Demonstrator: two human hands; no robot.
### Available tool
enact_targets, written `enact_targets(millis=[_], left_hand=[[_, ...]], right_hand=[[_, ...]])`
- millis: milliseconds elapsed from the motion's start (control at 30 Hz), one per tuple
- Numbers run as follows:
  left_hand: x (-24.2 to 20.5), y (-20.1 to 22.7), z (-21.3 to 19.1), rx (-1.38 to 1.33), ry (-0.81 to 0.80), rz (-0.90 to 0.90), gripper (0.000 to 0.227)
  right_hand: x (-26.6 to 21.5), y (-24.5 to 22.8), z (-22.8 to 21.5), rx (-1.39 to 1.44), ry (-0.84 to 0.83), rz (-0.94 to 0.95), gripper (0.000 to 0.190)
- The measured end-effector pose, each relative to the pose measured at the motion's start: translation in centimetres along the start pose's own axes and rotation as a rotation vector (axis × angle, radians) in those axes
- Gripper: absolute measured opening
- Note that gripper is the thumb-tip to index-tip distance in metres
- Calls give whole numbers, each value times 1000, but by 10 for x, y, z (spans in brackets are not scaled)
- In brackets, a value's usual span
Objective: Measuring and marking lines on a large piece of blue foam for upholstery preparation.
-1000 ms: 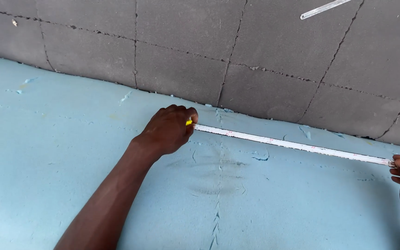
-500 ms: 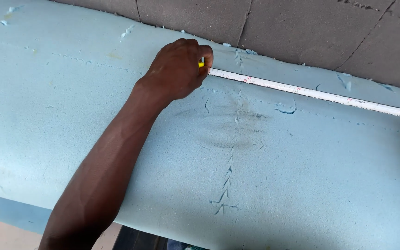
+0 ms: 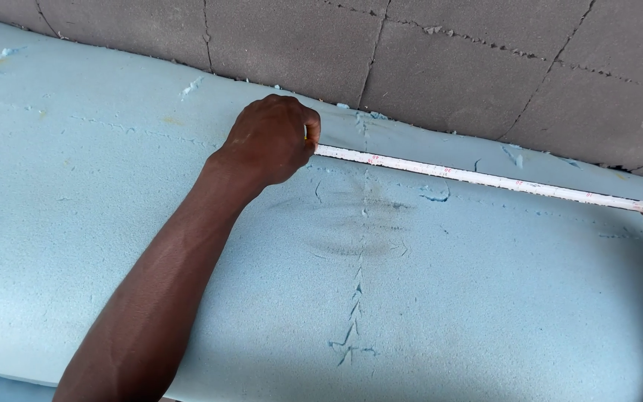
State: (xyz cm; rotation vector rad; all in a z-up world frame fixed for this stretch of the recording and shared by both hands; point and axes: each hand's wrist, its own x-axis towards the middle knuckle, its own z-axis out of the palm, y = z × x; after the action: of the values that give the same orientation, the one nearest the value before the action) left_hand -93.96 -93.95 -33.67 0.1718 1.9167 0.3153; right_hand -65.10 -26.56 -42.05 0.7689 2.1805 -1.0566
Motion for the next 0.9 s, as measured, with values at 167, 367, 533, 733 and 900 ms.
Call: enact_targets(millis=[167,367,533,733,900], left_hand=[[4,-3,-1,-4,-2,50,16],[11,-2,2,-29,-20,31,16],[13,1,-1,-33,2,-37,11],[-58,4,-32,-125,391,-15,12],[-234,-15,-39,-226,549,72,13]], right_hand=[[-2,-34,11,-79,38,-85,41],[-24,-130,30,101,145,74,17],[-50,-203,35,50,474,7,33],[-219,-425,96,74,514,-290,14],[-308,-490,177,255,221,13,13]])
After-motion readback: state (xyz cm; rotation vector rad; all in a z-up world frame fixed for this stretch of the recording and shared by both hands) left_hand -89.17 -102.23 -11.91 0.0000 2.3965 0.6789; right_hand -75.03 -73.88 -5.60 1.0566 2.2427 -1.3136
